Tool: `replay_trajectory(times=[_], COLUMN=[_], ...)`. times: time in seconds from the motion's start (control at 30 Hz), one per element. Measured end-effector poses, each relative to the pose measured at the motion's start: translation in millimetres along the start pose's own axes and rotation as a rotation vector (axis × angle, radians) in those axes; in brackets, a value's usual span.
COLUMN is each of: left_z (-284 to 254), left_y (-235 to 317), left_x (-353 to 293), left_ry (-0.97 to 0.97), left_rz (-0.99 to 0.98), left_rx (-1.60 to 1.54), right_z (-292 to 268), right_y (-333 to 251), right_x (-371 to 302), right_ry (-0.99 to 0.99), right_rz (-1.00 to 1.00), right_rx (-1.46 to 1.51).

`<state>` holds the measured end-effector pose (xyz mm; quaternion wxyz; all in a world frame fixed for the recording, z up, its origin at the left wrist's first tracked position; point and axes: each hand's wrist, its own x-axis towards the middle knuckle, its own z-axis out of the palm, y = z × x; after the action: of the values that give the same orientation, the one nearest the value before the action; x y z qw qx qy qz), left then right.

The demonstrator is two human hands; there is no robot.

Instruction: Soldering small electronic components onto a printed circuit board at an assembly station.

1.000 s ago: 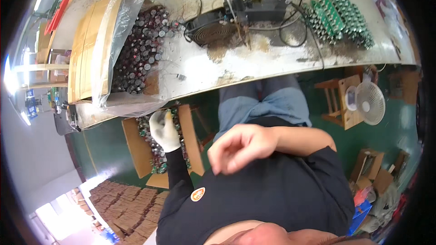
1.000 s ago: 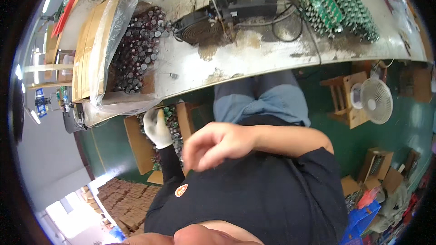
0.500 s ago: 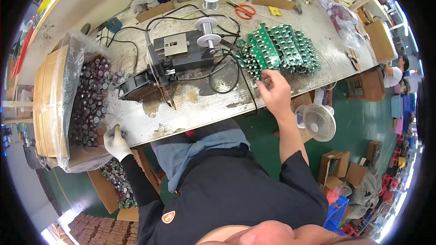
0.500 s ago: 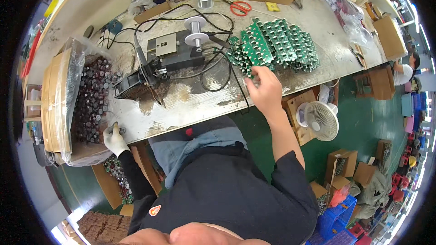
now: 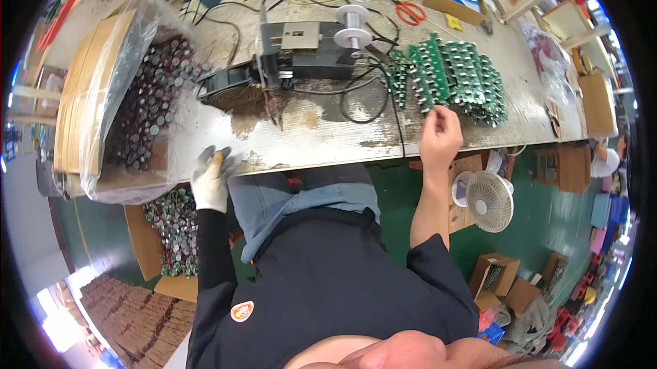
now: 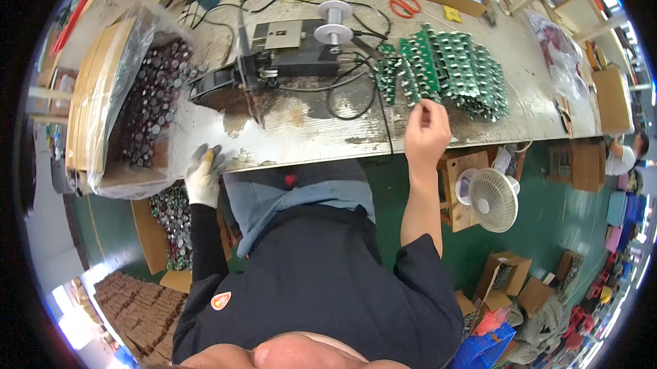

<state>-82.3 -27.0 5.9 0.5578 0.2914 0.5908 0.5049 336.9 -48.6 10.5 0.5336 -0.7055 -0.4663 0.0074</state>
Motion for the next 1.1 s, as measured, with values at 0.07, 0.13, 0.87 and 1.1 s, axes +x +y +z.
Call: replay_trajectory(times=[0.07,0.13,0.87,1.1], left_z=[7,17,53,62], left_y=[-3,-1,-2,-6], left_x=[-1,-6,-7,-2], left_ry=[-0.037,-0.032,-0.252,-0.337], left_rz=[-0.051,-0.036,-0.233,-0.303], left_rx=[-0.043,-0.067,-0.028,-0.043], right_z=[-5,-8,60,63], right_y=[2,-6,-57,-66], right_x=[-13,-21,-65,-72], right_ry=[-0.05,-0.131,-0.561,-0.593], right_rz=[0.033,-0.128,0.294,0.657], right_rx=[0.279,0.233,0.091,0.519])
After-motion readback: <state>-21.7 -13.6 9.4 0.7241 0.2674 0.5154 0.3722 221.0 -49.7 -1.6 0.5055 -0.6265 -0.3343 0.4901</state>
